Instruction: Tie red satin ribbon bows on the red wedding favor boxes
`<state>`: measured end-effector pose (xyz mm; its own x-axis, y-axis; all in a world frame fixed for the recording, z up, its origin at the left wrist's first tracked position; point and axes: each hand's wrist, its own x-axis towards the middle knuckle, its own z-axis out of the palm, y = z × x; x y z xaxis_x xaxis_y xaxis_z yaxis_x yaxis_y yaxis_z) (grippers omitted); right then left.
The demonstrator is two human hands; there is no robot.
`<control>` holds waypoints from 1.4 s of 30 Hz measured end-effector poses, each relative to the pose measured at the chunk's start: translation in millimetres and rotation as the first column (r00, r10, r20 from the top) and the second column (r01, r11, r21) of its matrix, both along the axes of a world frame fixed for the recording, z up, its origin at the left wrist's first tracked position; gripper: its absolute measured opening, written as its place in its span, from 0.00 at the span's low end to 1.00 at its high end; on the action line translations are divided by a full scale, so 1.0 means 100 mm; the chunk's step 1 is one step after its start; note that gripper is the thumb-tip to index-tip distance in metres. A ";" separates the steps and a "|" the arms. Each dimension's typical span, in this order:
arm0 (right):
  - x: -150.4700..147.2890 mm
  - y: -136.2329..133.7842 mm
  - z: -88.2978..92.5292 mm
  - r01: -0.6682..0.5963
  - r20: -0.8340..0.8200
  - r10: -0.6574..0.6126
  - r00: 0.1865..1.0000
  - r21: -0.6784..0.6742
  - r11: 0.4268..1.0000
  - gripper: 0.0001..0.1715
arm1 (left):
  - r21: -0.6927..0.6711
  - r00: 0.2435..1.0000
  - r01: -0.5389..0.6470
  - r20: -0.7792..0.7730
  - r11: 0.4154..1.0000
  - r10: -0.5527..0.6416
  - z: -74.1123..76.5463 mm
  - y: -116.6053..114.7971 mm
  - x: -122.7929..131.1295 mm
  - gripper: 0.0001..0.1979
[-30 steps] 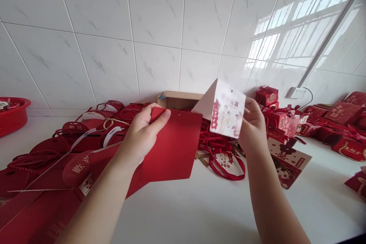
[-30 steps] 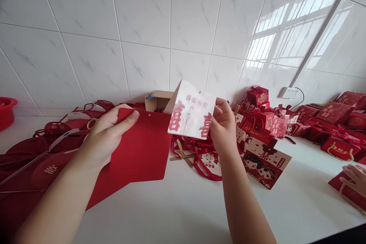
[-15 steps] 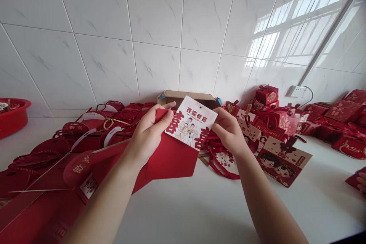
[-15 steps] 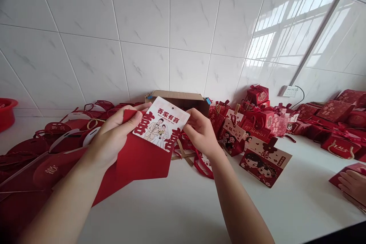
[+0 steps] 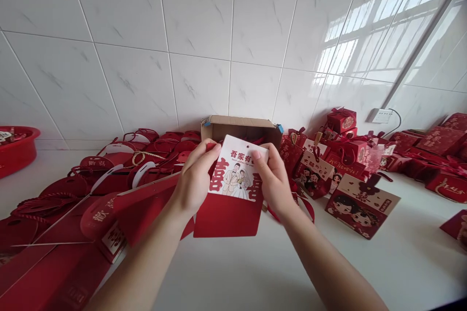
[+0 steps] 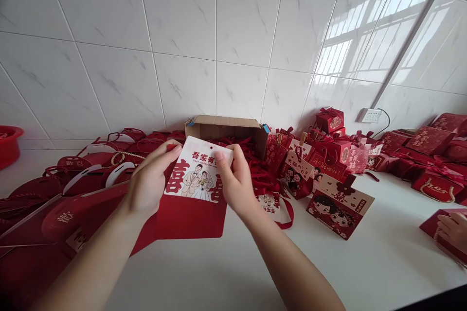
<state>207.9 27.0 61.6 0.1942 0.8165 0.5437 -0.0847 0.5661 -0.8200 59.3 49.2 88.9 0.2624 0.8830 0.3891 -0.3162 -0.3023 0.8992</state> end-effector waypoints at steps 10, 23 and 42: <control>-0.05 -0.07 -0.03 0.058 0.000 -0.058 0.998 0.106 0.993 0.08 | 0.035 0.987 -0.076 -0.138 0.997 0.080 0.01 -0.10 0.05 0.17; -0.05 -0.11 0.02 0.058 -0.005 -0.058 0.998 0.166 0.984 0.08 | 0.046 0.996 0.039 -0.079 0.998 -0.035 0.03 -0.14 0.04 0.09; -0.05 -0.14 0.03 0.087 -0.003 -0.087 0.996 0.078 0.993 0.12 | -0.023 0.998 0.028 -0.048 0.999 -0.029 0.03 -0.15 0.04 0.12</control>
